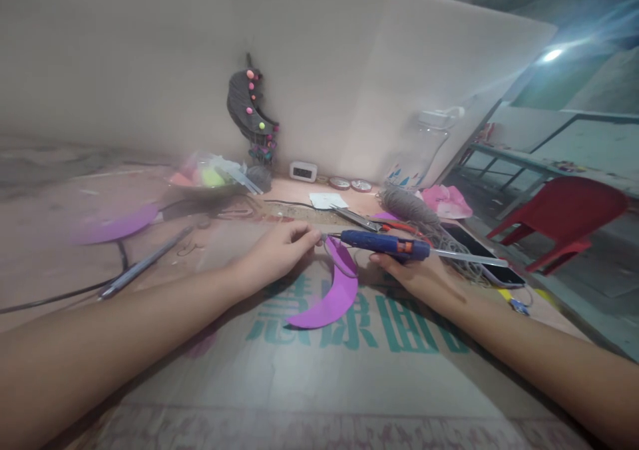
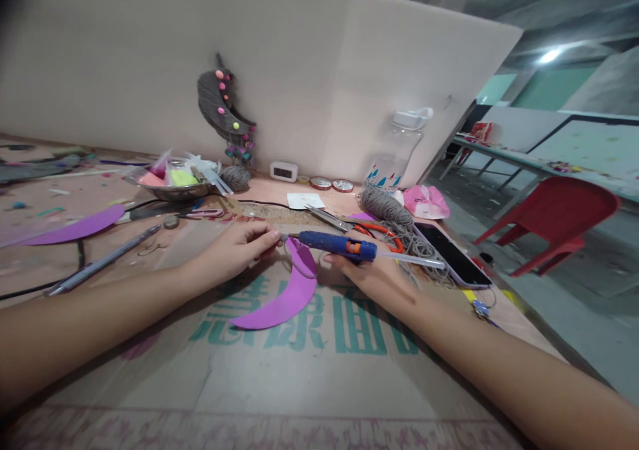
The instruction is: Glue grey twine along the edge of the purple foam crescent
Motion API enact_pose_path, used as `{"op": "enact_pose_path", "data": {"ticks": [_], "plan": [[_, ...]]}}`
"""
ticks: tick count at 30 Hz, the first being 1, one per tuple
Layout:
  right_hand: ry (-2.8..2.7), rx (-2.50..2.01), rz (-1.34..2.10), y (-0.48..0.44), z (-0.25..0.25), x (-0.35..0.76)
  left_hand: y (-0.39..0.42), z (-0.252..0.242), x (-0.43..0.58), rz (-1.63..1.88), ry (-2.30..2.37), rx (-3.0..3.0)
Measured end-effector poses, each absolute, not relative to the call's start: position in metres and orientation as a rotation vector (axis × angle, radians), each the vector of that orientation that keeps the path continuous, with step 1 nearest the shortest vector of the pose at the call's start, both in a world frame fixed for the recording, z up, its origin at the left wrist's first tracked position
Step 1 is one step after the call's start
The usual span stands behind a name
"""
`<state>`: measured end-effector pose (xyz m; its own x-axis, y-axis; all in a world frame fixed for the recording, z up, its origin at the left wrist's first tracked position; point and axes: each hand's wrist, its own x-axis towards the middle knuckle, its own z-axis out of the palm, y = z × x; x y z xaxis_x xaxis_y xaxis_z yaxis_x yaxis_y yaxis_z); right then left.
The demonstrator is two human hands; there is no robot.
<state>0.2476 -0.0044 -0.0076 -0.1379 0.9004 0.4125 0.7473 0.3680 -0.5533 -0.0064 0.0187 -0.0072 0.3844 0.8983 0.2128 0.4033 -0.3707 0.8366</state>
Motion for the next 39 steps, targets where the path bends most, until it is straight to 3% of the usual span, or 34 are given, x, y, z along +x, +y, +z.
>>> {"op": "enact_pose_path", "data": {"ticks": [14, 20, 30, 39], "plan": [[-1.754, -1.452, 0.500, 0.009, 0.035, 0.250, 0.019, -0.014, -0.005, 0.902, 1.078, 1.827], [-1.882, -1.515, 0.396, 0.063, 0.062, 0.239, 0.019, -0.013, -0.004, 0.936, 1.075, 1.866], [-1.858, -1.667, 0.425, 0.157, 0.018, 0.236, 0.021, -0.015, -0.003, 0.904, 1.061, 1.839], [-1.677, -1.591, 0.355, 0.119, 0.023, 0.247, 0.020, -0.014, -0.003, 0.907, 1.053, 1.775]]}}
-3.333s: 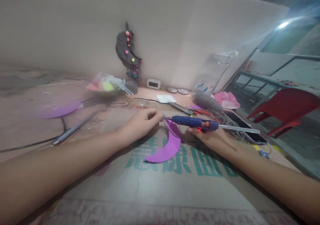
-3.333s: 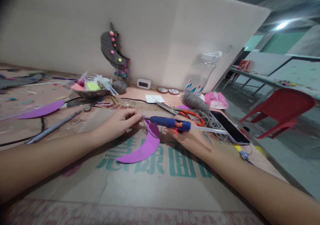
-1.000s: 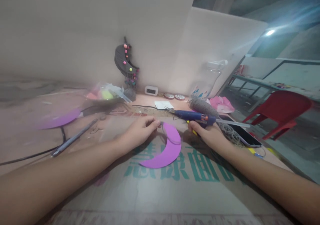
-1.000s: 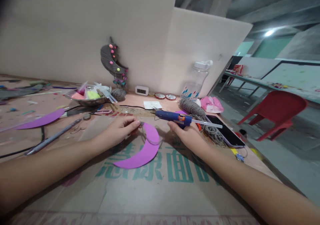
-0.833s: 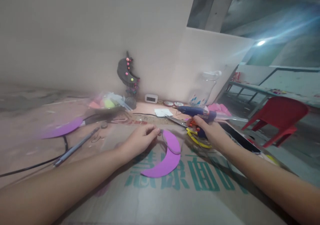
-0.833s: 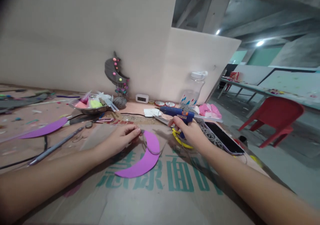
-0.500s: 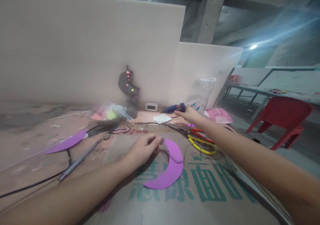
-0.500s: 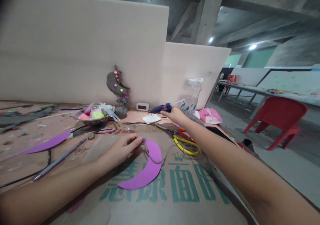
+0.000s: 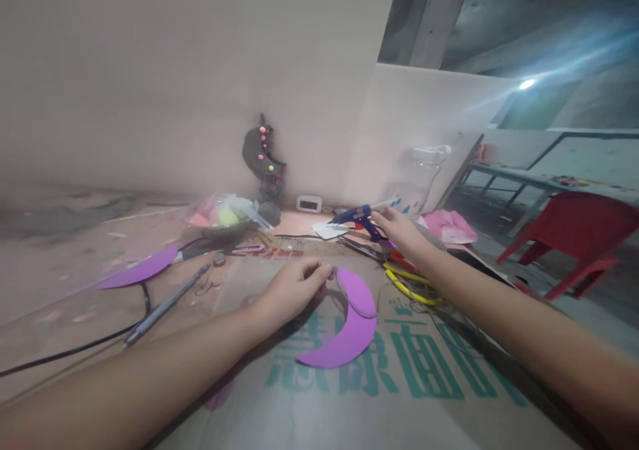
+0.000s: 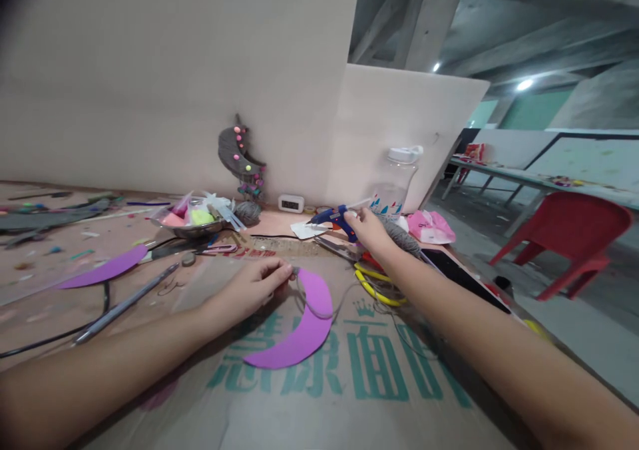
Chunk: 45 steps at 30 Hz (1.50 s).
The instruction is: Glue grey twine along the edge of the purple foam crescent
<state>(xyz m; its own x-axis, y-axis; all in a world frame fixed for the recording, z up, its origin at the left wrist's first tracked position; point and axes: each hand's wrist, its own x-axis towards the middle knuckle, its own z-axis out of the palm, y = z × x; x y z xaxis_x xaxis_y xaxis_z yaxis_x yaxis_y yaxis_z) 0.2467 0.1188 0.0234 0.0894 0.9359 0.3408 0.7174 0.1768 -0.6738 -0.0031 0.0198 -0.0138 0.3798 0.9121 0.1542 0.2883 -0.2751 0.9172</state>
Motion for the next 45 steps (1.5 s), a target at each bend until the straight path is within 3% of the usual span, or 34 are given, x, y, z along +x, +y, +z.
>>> {"op": "enact_pose_path", "data": {"ticks": [6, 13, 20, 22, 27, 29, 39, 45], "plan": [[-1.717, -1.175, 0.523, 0.036, 0.025, 0.226, 0.019, -0.013, -0.003, 0.954, 1.057, 1.822], [-1.893, -1.468, 0.944, -0.013, 0.035, 0.217, 0.016, -0.009, -0.005, 1.000, 1.064, 1.825], [-2.000, -1.415, 1.557, -0.014, 0.032, 0.229, 0.018, -0.009, -0.005, 1.012, 1.093, 1.751], [-2.086, -1.450, 1.526, -0.010, 0.035, 0.231, 0.017, -0.009, -0.004, 1.000, 1.099, 1.748], [-2.110, -1.544, 0.818, 0.004, 0.036, 0.235, 0.014, -0.007, -0.003, 0.904, 1.088, 1.819], [-2.048, -1.517, 0.715, 0.007, 0.031, 0.235, 0.013, -0.006, -0.003, 0.844, 1.061, 1.827], [-1.790, -1.235, 1.275, -0.009, 0.022, 0.208, 0.011, -0.006, -0.005, 0.798, 0.970, 1.919], [-1.854, -1.277, 1.302, -0.005, 0.014, 0.214, 0.011, -0.003, -0.004, 0.797, 0.992, 1.991]]}}
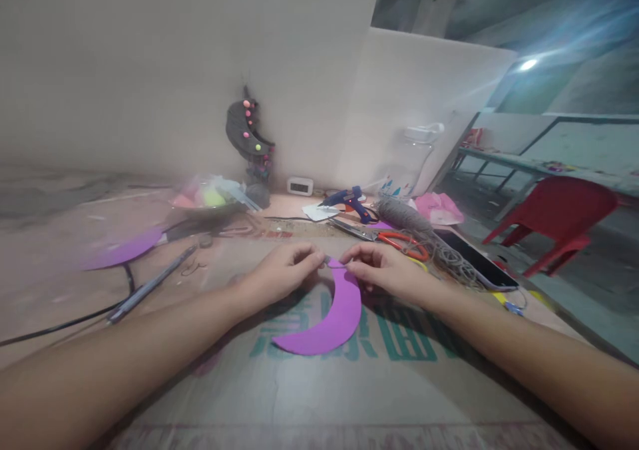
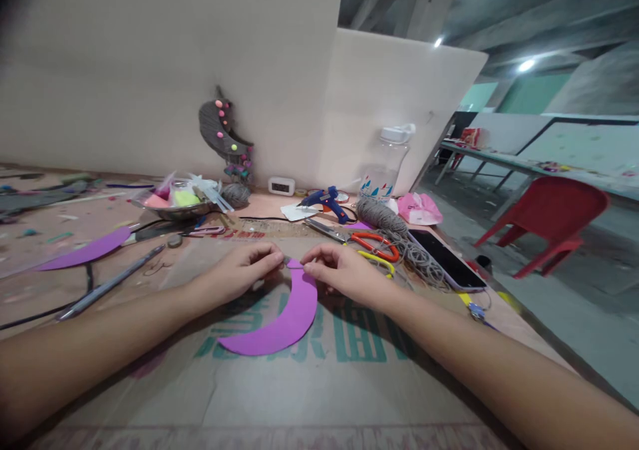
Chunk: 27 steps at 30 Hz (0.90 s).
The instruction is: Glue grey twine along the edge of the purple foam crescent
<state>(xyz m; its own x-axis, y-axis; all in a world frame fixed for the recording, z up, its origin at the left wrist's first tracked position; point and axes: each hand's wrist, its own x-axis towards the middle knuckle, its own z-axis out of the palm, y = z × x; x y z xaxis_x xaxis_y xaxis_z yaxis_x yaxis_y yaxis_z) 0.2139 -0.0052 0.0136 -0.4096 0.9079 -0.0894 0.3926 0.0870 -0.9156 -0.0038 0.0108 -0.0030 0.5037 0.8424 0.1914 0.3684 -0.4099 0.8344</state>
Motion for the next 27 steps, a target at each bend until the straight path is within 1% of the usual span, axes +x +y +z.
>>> {"op": "enact_pose_path", "data": {"ticks": [5, 12, 19, 27], "plan": [[-1.770, -1.303, 1.278, -0.005, 0.010, 0.216, 0.011, -0.004, -0.005, 0.765, 0.979, 2.021], [-1.777, -1.309, 1.047, -0.004, 0.007, 0.208, 0.014, -0.007, -0.006, 0.663, 0.901, 2.077], [-1.780, -1.289, 1.027, -0.004, 0.003, 0.208, 0.014, -0.008, -0.007, 0.640, 0.845, 2.076], [-1.823, -1.284, 0.906, -0.005, 0.005, 0.203, 0.013, -0.007, -0.006, 0.600, 0.811, 2.052]]}}
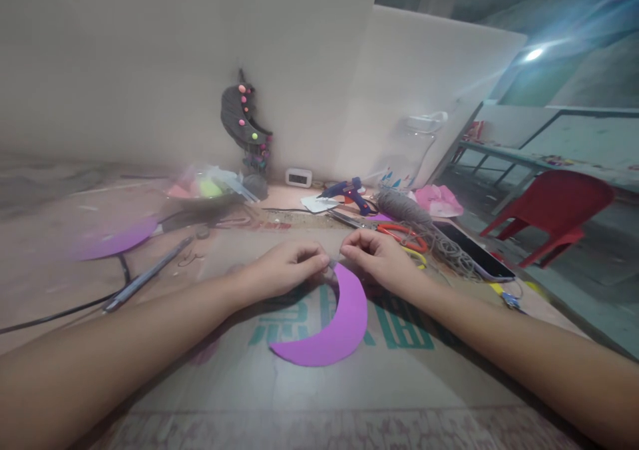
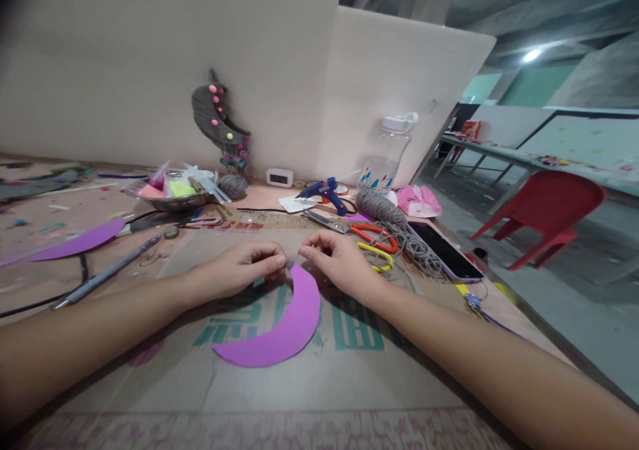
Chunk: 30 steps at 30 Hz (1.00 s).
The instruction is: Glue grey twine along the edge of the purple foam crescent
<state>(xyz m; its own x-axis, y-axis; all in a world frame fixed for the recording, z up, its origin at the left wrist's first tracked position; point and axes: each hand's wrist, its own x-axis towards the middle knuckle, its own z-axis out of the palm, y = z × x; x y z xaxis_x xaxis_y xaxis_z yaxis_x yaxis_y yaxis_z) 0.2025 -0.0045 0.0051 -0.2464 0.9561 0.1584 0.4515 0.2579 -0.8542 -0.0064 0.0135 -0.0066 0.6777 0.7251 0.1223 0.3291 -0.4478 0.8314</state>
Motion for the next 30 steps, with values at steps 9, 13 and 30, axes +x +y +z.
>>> {"op": "enact_pose_path", "data": {"ticks": [9, 13, 30], "plan": [[-1.825, -1.245, 0.884, -0.006, 0.007, 0.199, 0.011, -0.005, -0.006, 0.595, 0.783, 2.035], [-1.863, -1.212, 0.862, -0.005, 0.005, 0.198, 0.011, -0.005, -0.005, 0.583, 0.758, 2.066], [-1.740, -1.196, 0.958, -0.011, 0.004, 0.209, 0.007, -0.001, -0.003, 0.880, 0.979, 1.904]]}}
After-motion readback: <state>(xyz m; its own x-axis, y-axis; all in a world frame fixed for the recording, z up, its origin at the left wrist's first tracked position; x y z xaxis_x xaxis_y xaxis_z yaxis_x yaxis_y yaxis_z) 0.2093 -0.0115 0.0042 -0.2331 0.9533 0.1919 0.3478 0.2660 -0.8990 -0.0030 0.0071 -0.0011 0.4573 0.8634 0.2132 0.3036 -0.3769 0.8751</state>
